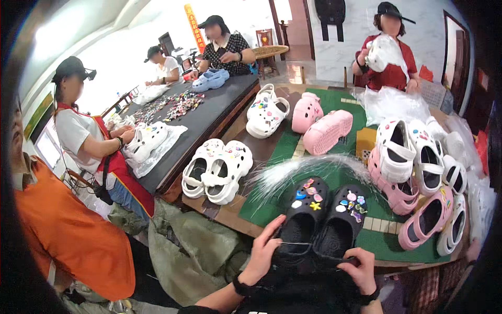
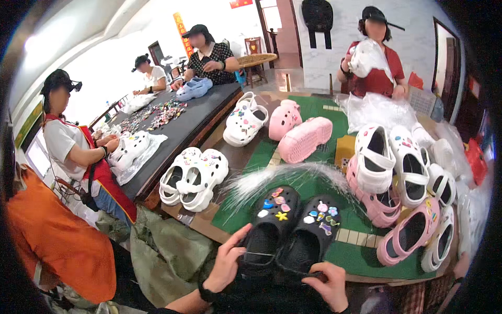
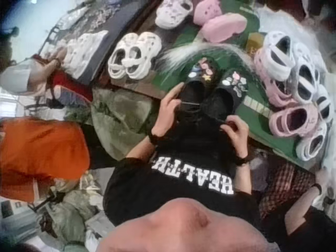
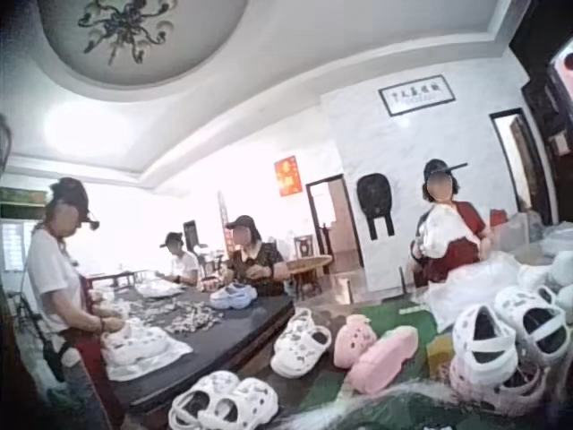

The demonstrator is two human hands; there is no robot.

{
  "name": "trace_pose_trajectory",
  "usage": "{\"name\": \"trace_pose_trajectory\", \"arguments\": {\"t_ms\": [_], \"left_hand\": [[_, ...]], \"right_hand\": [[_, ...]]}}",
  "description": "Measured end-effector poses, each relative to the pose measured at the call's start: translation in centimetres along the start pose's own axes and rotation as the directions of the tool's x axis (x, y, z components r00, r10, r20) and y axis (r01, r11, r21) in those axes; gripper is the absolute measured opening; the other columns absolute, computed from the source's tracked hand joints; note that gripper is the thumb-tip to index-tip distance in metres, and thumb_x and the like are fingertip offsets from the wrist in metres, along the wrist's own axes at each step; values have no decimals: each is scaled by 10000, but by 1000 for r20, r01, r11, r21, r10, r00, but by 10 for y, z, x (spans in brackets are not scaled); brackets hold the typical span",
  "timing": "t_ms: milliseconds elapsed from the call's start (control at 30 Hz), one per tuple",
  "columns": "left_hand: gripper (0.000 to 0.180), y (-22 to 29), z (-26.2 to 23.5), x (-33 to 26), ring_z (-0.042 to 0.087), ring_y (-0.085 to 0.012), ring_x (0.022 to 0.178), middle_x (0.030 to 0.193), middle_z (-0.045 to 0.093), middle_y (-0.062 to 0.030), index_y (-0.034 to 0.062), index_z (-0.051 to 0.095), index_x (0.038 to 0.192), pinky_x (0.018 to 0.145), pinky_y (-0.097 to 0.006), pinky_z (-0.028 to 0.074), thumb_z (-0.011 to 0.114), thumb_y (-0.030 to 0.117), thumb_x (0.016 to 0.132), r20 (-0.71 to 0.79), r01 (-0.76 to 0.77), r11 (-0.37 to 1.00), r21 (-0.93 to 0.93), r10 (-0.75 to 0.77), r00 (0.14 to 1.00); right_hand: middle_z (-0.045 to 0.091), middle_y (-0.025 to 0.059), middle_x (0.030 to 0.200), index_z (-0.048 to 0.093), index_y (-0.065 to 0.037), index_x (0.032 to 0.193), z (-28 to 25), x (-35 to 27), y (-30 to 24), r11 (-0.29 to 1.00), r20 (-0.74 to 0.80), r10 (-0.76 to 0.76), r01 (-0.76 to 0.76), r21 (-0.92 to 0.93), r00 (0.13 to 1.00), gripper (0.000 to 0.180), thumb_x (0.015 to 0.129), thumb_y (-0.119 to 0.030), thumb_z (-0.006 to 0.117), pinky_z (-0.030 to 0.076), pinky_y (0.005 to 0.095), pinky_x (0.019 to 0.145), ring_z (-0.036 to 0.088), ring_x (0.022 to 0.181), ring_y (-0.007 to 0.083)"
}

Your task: Attaching decorative charms to clogs and inspecting them.

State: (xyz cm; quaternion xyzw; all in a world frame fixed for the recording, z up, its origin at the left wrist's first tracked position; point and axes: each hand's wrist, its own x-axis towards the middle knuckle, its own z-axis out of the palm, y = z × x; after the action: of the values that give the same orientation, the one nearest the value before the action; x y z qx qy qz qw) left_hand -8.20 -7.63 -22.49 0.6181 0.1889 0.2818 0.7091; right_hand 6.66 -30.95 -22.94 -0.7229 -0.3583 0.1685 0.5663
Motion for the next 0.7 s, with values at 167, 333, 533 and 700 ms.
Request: {"name": "trace_pose_trajectory", "arguments": {"t_ms": [167,333,533,700], "left_hand": [[581,52,-26,6,424,-230,1330,1405,487,-158,-82,464,1357,1128,-324,270,442,35,788,-48,-72,990,120,78,996],[490,-40,-45,38,392,-213,1346,1442,455,-113,-19,453,1390,1131,-316,249,428,192,948,-24,-198,952,232,209,978],[488,-42,-42,33,399,-180,1303,1439,436,-85,14,421,1424,1107,-292,257,397,193,971,-108,-102,986,132,117,987],[486,-62,-42,35,338,-199,1374,1484,393,-87,19,398,1435,1143,-317,220,388,202,985,-61,-161,974,161,173,983]], "right_hand": [[573,12,688,614,-15,831,35,24,-28,999,24,-44,44,15,999,248,698,-88,811,381,229,505,489,553,58],[539,0,658,587,-7,839,52,26,-19,995,-4,-27,26,-91,1000,187,745,-44,745,378,228,527,485,571,54],[567,55,777,583,-34,1032,49,27,-27,987,110,-120,130,-90,987,206,865,-83,693,445,275,660,521,705,125],[550,61,773,585,-39,1051,50,24,-21,987,108,-128,138,-85,986,218,868,-86,692,436,281,645,507,699,120]]}}
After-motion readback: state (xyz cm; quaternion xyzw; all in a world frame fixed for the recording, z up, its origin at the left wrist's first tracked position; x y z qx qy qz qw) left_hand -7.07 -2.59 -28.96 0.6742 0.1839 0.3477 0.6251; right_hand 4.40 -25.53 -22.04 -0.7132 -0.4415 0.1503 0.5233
